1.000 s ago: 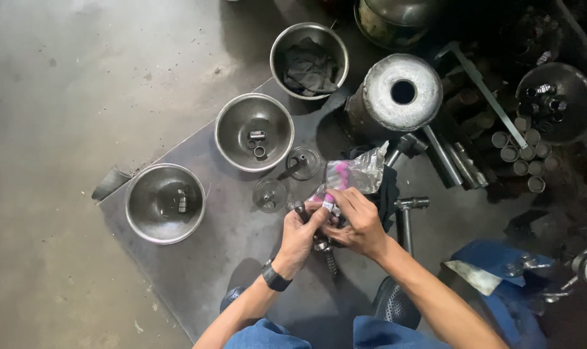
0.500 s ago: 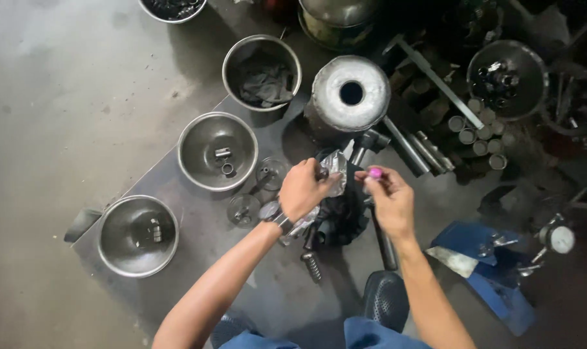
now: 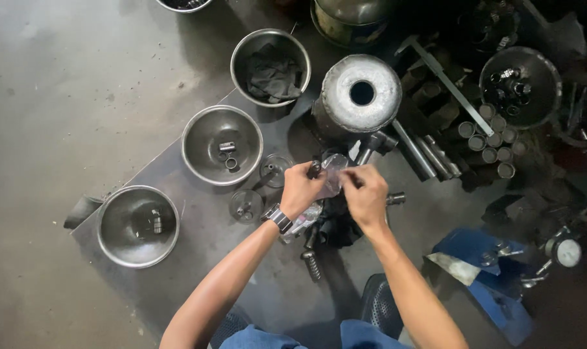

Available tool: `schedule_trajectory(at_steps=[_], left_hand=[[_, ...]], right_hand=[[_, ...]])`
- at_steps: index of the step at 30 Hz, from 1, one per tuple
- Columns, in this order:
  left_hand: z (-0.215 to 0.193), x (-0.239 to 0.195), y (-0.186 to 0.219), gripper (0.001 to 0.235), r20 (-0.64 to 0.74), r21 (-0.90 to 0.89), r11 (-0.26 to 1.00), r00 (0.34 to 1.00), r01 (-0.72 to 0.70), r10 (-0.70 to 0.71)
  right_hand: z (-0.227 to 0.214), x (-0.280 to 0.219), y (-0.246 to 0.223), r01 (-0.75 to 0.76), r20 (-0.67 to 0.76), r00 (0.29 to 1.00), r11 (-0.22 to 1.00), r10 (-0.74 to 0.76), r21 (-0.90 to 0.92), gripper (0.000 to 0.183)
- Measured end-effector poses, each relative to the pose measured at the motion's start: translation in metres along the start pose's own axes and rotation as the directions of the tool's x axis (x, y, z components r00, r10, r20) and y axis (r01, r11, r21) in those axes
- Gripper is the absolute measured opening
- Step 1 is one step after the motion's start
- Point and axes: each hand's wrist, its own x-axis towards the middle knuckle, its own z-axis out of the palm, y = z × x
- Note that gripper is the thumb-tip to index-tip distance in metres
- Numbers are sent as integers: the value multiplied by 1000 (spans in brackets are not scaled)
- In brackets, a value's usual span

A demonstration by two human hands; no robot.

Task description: Selecting, cleaning, and drilling small metal parts using a drill press.

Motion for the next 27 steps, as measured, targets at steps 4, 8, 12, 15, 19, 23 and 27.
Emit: schedule_trajectory(at_steps=[4,8,12,15,19,23,27], left_hand=[[-20,-7,-9,21,44,-20,995,995,93,-92],[-48,-24,-35,22,-5,-107,991,997,82,-83],[-70,-61,-75,22,-85,-16,975,972,220,-221],[-74,-92,-91,23,-55,8,926,925,377,-376],[-78,-121,-99,21,-118,11,965,958,263,-260],[-84,-126,-82,37,-62,177,983,996,-54,66],[-58,-92,-120,58,121,416,870,964,-264,235]], right_hand=[[-6,-14,-6,40,-8,999,999,-40,-35,13],[4,-46,0,-42,101,994,999,44,-20,19],[45,-74,33,-51,356,919,948,167,-314,30],[63,-74,36,73,432,883,856,183,-512,31],[64,-75,26,195,487,864,811,124,-552,22],[58,-82,12,271,498,866,803,37,-531,21],[49,-82,3,209,494,866,843,75,-495,28]])
